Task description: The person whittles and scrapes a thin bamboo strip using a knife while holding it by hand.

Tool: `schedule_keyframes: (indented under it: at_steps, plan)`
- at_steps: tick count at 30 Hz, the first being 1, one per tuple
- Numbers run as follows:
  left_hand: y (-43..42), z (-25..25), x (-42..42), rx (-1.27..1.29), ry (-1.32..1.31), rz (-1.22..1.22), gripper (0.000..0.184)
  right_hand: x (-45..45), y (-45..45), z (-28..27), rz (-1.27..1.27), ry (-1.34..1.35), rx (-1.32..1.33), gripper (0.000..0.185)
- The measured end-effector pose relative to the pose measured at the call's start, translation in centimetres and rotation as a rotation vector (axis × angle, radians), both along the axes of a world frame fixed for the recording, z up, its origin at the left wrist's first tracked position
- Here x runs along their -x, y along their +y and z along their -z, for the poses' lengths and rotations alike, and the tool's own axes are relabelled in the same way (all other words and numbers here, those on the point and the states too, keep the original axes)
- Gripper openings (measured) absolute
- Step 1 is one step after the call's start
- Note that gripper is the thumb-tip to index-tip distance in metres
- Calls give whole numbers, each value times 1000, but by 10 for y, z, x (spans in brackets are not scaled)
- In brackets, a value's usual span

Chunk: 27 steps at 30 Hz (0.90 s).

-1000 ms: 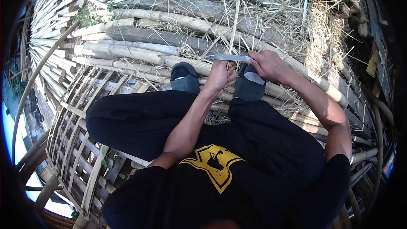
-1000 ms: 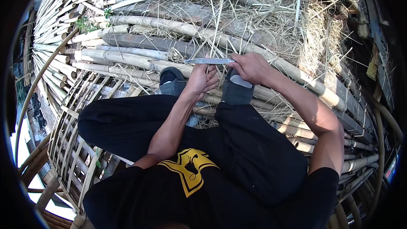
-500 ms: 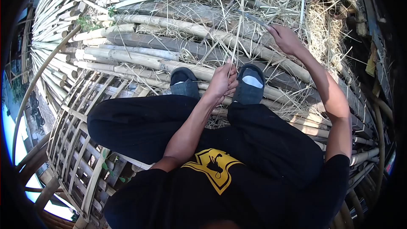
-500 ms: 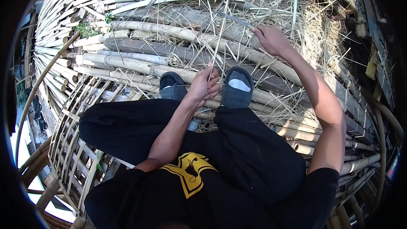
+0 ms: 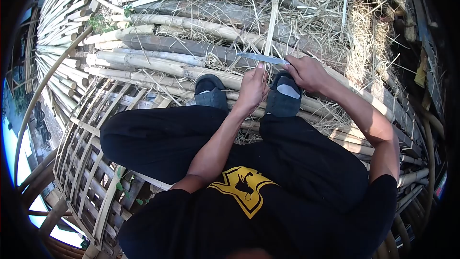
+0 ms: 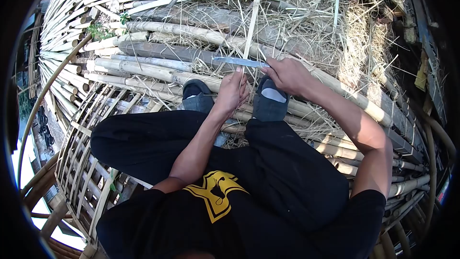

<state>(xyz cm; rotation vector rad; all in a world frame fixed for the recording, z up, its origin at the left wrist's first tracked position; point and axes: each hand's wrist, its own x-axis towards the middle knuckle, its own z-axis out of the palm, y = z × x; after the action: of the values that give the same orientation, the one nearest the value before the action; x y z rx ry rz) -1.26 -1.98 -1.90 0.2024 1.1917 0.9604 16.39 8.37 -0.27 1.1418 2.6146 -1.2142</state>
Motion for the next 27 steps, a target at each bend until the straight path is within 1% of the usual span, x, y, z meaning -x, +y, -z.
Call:
schedule_keyframes:
  at_steps: [1,3,5,6,7,8,9,10,12,13,14,15,16,18,19,21,22,23,24,25,27]
  plan:
    - [0,0,0,0,-1,-2,43,1,1,0,-9,-10,-43,27]
    - [0,0,-1,-4,104,-15,45,1,2,1,-19,-24,-85,27]
    - [-3,-2,-1,14,93,-28,45,2,11,7,67,-144,-165,29]
    - [-6,-3,0,38,87,-40,45,-5,26,13,70,-144,-164,29]
    - [-9,-2,-2,39,88,-40,45,-19,48,21,126,-160,-187,34]
    - [-12,1,-5,-4,160,4,46,-29,61,25,182,-173,-211,39]
    - [-10,1,-4,-52,236,50,47,-31,64,21,185,-165,-214,39]
    - [-6,0,-2,-56,243,50,47,-34,67,16,195,-159,-204,39]
    - [-2,-1,-2,-40,329,107,50,-33,60,11,206,-162,-182,39]
    - [-3,8,-2,-87,425,118,52,-29,53,11,226,-137,-116,38]
    - [-3,11,-2,-83,423,117,52,-23,46,9,244,-108,-51,37]
    - [-2,11,-1,-93,464,124,53,-17,30,-1,131,-65,-176,33]
    - [-1,11,0,-105,505,132,53,-12,18,-4,129,-64,-174,33]
    - [-1,13,1,-116,505,110,53,-8,0,-3,-7,-16,-9,30]
    - [-3,13,0,-118,508,117,53,-7,-2,0,-4,-16,-10,30]
    - [-7,14,-1,-121,511,125,53,-6,-5,4,-41,44,-98,25]
    - [-9,20,-3,-156,467,92,47,-7,-5,8,-41,43,-100,25]
    - [-10,24,-5,-193,423,58,42,-8,-1,13,-12,0,-143,24]
    - [-12,26,-6,-198,421,58,42,-12,5,17,20,-45,-185,24]
    - [-16,26,-7,-149,390,91,42,-18,22,23,165,-60,-202,26]
    - [-22,15,-11,-49,330,148,43,-46,73,30,175,-194,-340,35]
